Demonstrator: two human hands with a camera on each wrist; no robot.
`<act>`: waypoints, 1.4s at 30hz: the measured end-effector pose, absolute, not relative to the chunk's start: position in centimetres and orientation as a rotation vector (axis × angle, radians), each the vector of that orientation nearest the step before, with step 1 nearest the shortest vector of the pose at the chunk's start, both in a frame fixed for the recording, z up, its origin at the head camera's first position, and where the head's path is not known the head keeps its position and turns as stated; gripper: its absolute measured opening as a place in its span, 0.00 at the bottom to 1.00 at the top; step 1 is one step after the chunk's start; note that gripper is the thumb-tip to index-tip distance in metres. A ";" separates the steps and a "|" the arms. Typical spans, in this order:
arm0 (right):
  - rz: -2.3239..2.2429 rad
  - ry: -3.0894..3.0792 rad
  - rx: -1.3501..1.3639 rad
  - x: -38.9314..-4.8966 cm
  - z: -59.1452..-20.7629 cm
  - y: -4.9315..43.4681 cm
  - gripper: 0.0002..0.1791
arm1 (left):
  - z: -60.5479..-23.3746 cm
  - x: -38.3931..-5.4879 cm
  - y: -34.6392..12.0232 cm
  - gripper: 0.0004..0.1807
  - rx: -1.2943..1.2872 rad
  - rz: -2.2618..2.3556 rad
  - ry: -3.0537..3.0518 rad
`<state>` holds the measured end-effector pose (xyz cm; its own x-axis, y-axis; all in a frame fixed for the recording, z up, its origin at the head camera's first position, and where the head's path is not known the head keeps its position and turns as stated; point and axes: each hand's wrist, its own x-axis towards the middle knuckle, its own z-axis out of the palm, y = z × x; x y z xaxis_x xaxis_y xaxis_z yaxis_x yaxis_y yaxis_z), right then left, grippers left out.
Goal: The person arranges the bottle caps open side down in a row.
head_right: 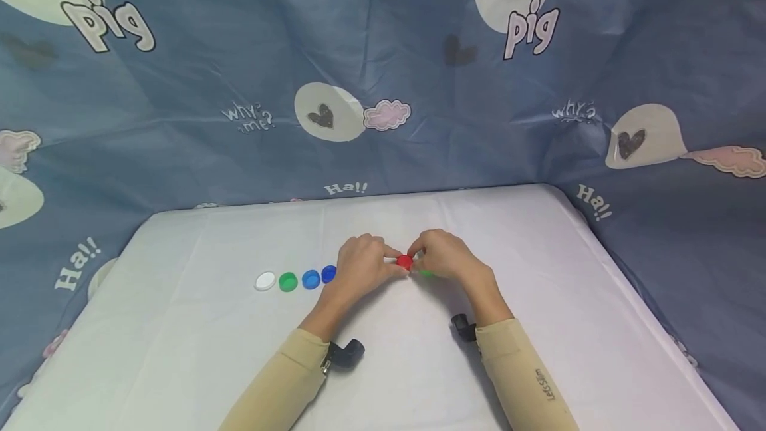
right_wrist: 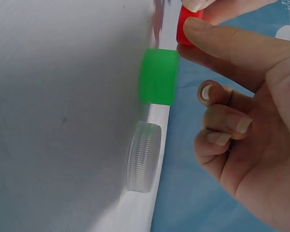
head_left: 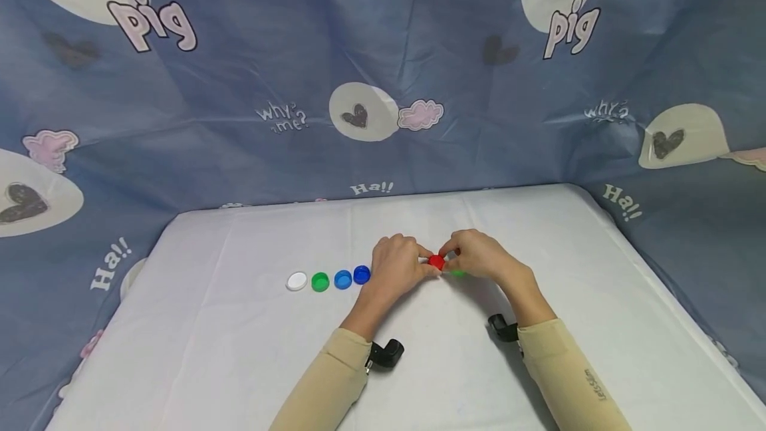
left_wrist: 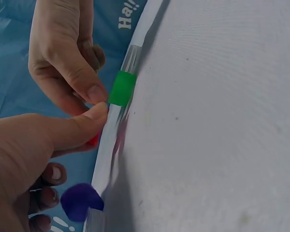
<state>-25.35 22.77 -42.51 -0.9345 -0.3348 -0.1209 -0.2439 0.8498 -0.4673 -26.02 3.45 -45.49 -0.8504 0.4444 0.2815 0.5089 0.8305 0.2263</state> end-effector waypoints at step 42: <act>-0.588 2.861 -0.440 -25.1 -42.2 20.7 0.17 | -44.6 -26.5 -0.7 0.25 -0.596 -0.346 -2.852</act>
